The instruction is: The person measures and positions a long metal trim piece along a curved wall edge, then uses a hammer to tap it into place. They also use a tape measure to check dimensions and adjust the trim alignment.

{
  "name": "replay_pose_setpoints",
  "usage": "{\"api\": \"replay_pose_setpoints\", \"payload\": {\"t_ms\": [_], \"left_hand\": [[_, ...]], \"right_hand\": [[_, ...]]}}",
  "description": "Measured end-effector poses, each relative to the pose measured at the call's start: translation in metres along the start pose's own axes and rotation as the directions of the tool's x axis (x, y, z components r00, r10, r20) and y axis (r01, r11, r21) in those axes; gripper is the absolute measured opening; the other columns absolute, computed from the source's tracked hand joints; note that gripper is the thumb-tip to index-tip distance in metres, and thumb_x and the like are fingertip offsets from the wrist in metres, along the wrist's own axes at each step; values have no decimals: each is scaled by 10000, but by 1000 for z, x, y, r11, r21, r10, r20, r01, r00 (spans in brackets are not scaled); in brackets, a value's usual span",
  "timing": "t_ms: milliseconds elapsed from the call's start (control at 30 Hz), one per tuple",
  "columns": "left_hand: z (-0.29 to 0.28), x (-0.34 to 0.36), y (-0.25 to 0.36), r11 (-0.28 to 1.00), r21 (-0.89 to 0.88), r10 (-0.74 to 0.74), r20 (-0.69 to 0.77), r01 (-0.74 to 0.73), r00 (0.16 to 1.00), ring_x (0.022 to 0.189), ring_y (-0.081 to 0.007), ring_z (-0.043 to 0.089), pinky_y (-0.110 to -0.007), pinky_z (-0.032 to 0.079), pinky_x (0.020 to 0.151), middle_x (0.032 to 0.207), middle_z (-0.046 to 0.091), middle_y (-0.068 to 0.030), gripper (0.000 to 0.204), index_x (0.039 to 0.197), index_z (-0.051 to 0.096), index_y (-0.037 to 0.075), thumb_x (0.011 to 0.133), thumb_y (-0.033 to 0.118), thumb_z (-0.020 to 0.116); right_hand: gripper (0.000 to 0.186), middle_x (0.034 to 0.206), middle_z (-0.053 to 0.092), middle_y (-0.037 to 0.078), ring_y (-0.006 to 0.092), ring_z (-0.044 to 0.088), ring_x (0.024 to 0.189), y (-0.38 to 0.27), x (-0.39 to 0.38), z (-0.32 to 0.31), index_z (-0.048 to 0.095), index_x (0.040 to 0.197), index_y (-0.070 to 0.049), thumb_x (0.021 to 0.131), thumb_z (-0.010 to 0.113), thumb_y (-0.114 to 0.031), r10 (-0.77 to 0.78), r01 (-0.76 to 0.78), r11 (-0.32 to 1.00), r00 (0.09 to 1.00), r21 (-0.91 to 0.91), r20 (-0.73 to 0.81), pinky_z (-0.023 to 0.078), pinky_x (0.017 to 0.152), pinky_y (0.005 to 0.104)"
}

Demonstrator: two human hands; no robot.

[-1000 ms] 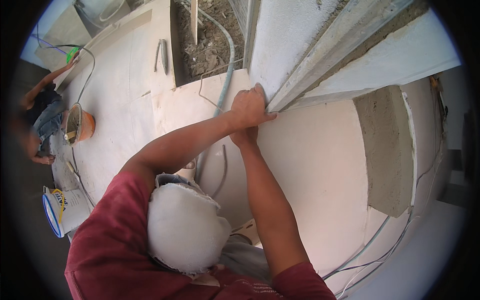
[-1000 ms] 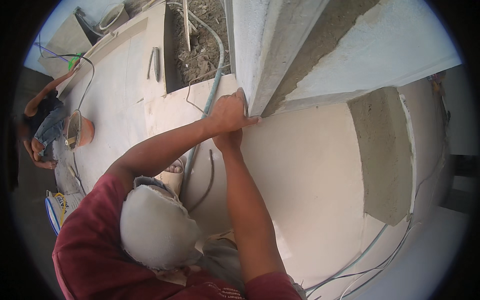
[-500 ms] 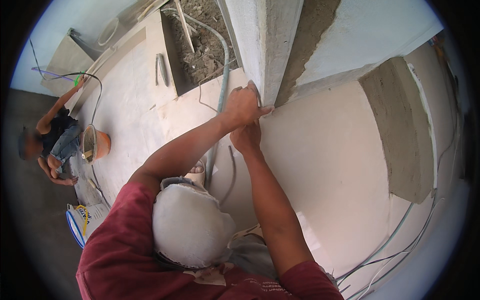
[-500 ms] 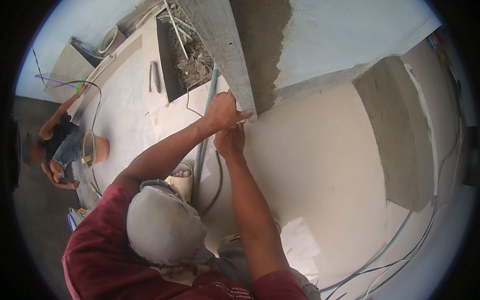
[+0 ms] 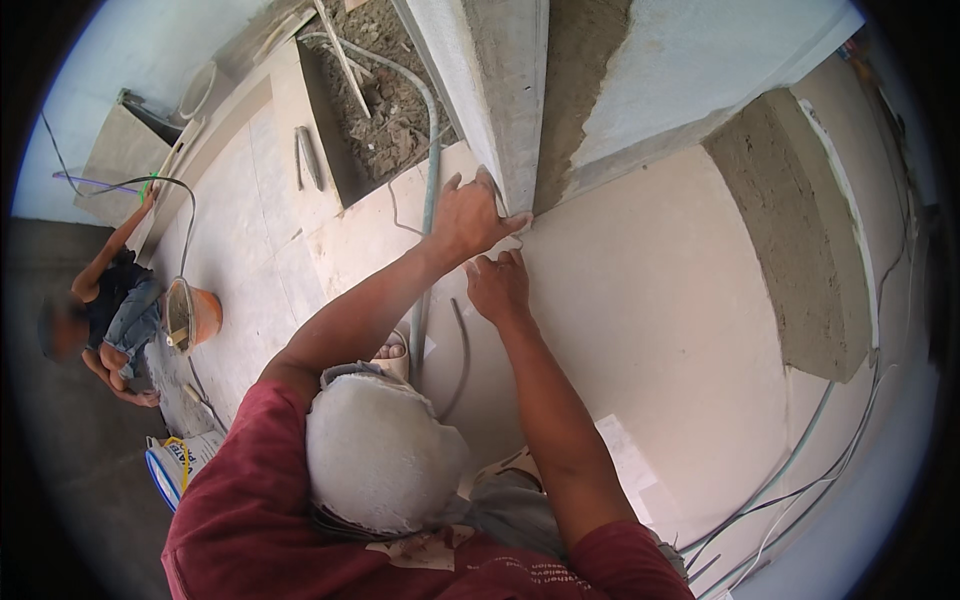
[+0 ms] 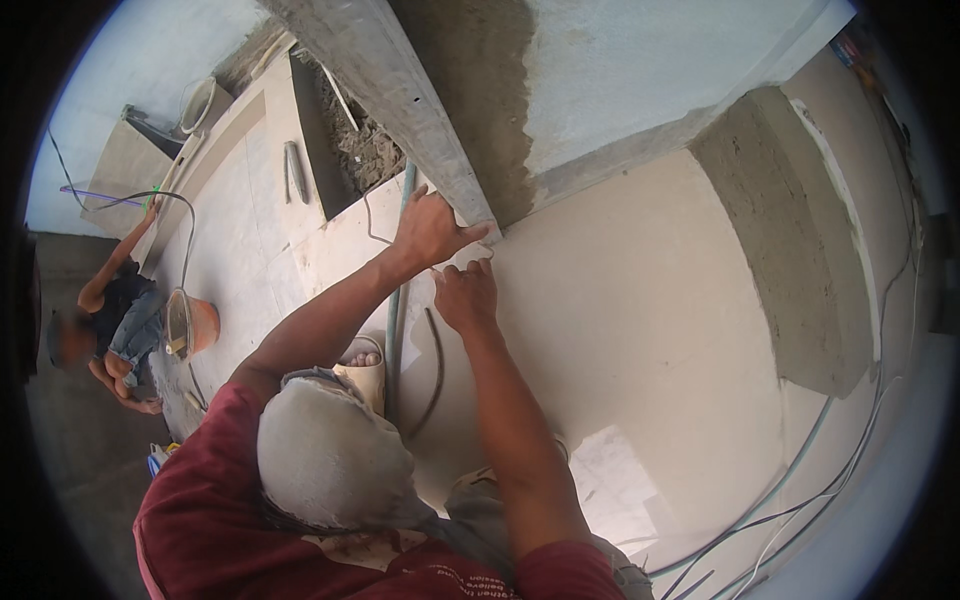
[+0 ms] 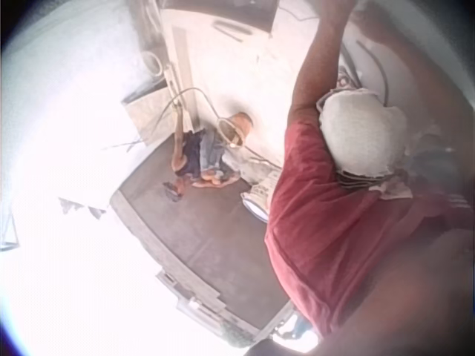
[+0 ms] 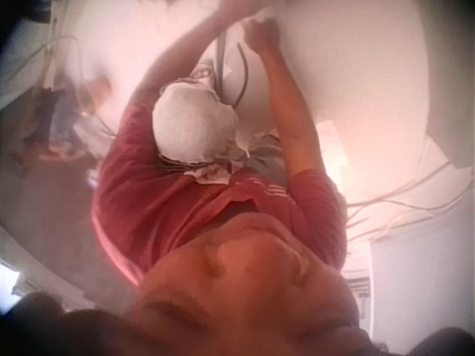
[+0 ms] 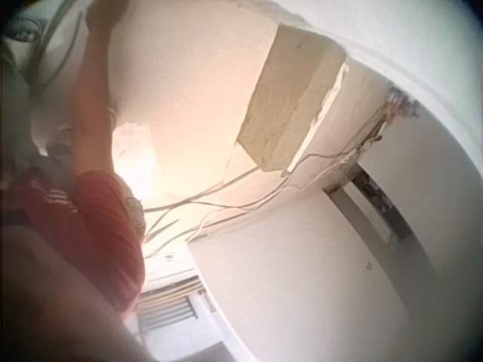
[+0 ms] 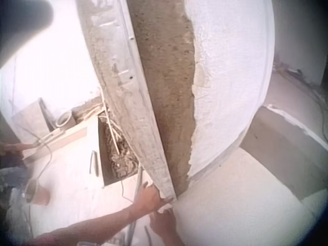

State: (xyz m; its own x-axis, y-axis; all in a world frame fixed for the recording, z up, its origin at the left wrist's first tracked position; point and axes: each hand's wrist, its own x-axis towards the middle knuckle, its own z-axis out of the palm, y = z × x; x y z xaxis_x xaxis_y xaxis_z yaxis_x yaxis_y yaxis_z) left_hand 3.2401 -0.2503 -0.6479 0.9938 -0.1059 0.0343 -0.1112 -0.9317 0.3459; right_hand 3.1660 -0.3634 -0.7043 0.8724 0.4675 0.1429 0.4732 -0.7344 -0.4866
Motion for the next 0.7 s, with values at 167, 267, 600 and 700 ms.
{"api": "replay_pose_setpoints", "payload": {"t_ms": [167, 267, 600, 700], "left_hand": [[-1, -1, 2, 1000, -12, 3, 1, -3, 1000, 746, -356, 683, -476, 359, 1073, 646, 650, -176, 849, 1093, 486, -196, 761, 549, 724], [0, 0, 3, 1000, 16, -2, 12, 2, 1000, 767, -350, 687, -481, 345, 1087, 674, 658, -181, 871, 1117, 477, -207, 759, 547, 726], [-1, -2, 3, 1000, -1, -14, 32, 14, 999, 814, -332, 694, -450, 305, 1128, 726, 669, -190, 984, 1230, 406, -250, 762, 559, 715], [-4, -4, 4, 1000, 7, -16, 45, 16, 999, 814, -323, 696, -442, 303, 1129, 718, 668, -191, 1025, 1266, 361, -266, 769, 561, 706]], "right_hand": [[349, 678, 658, 154, 276, 581, 771, 9, -4, 1, 675, 748, -41, 940, 564, -311, -8, 7, 1000, 999, 26, 46, 393, 886, 392], [338, 682, 653, 166, 287, 571, 771, 13, -6, 0, 676, 767, -31, 929, 581, -312, -8, 6, 999, 998, 31, 66, 399, 887, 398], [361, 729, 692, 154, 281, 600, 893, 41, -8, -12, 685, 786, -37, 962, 521, -307, -25, 31, 999, 984, -32, 176, 336, 1036, 399], [367, 747, 695, 160, 280, 593, 936, 41, -6, -16, 684, 796, -30, 966, 510, -305, -17, 29, 998, 978, -54, 209, 327, 1054, 401]]}}
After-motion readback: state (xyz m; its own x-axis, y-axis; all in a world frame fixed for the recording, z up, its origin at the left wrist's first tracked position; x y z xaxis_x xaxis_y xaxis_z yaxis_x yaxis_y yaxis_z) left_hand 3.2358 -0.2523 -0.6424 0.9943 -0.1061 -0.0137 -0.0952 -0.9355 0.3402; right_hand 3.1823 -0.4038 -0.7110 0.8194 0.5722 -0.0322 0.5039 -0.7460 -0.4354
